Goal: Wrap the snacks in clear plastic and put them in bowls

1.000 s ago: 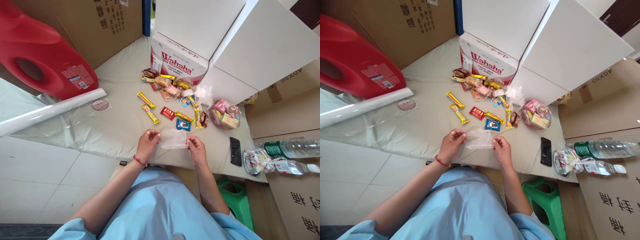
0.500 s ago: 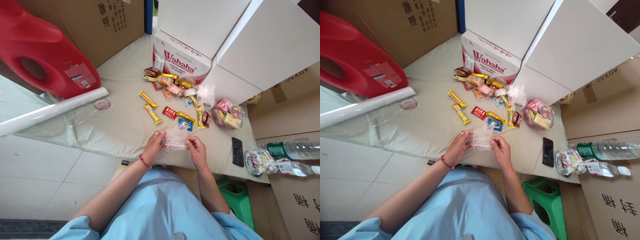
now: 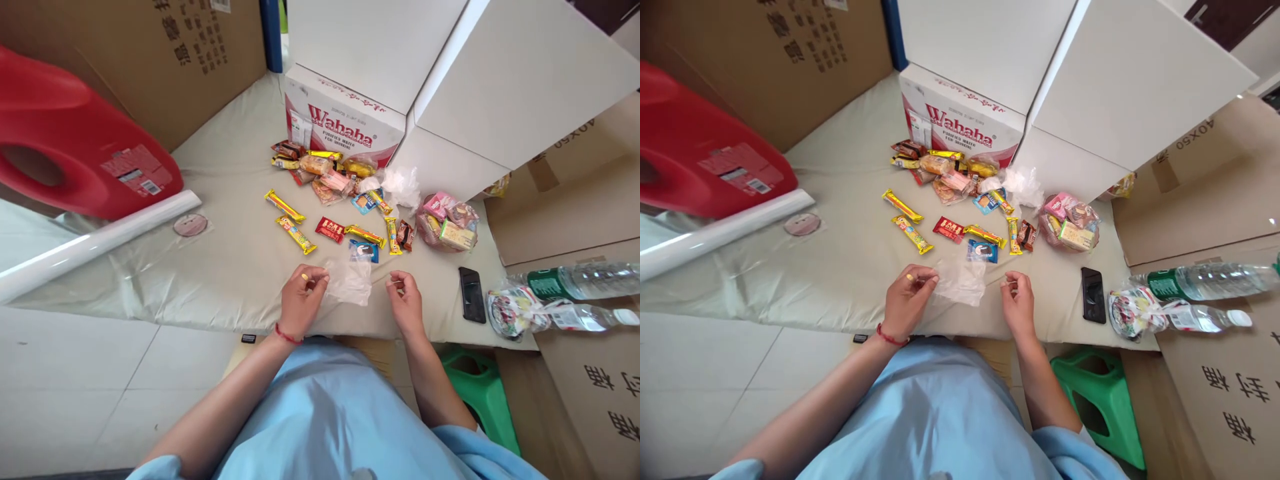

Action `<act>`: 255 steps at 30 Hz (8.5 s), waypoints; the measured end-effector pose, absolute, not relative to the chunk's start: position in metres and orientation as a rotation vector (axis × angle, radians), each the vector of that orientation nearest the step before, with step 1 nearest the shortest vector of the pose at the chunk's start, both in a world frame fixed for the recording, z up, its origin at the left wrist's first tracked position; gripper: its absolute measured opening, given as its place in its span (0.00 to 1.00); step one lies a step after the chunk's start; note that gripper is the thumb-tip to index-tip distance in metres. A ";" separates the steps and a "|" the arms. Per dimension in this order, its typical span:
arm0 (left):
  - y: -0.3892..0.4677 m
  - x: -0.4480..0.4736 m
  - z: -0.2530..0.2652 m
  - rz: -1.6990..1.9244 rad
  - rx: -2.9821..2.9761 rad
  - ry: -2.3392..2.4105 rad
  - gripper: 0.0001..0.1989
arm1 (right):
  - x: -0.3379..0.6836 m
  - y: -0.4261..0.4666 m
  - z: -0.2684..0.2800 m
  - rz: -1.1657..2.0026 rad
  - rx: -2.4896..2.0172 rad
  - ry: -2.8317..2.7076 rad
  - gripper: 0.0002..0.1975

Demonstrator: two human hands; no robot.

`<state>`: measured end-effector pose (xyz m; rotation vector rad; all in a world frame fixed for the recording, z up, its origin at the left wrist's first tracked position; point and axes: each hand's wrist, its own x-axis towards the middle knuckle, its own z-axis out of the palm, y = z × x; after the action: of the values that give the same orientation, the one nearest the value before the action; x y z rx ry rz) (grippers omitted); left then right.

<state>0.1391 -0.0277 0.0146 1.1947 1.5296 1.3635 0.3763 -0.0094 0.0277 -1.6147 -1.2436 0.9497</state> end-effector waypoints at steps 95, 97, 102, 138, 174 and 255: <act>-0.021 0.157 -0.013 0.419 2.258 1.634 0.28 | 0.394 -0.064 0.033 0.945 -1.515 -1.777 0.21; -0.023 0.159 -0.011 0.362 2.311 1.624 0.29 | 0.405 -0.046 0.033 0.708 -1.747 -1.569 0.24; -0.026 0.160 -0.012 0.293 2.372 1.607 0.32 | 0.407 0.007 0.020 0.651 -2.066 -1.697 0.30; -0.032 0.124 -0.016 0.388 2.360 1.618 0.32 | 0.376 0.146 0.075 0.201 -2.030 -2.465 0.15; -0.033 0.126 -0.022 0.383 2.377 1.693 0.37 | 0.369 0.173 0.047 0.207 -2.054 -2.687 0.24; -0.039 0.057 0.012 1.285 2.025 2.284 0.10 | 0.406 0.050 0.024 0.858 -1.804 -2.443 0.07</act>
<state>0.0569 -0.0390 0.0118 2.0250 2.2836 1.2855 0.4057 0.0495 0.0237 -1.8042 -2.4435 0.8582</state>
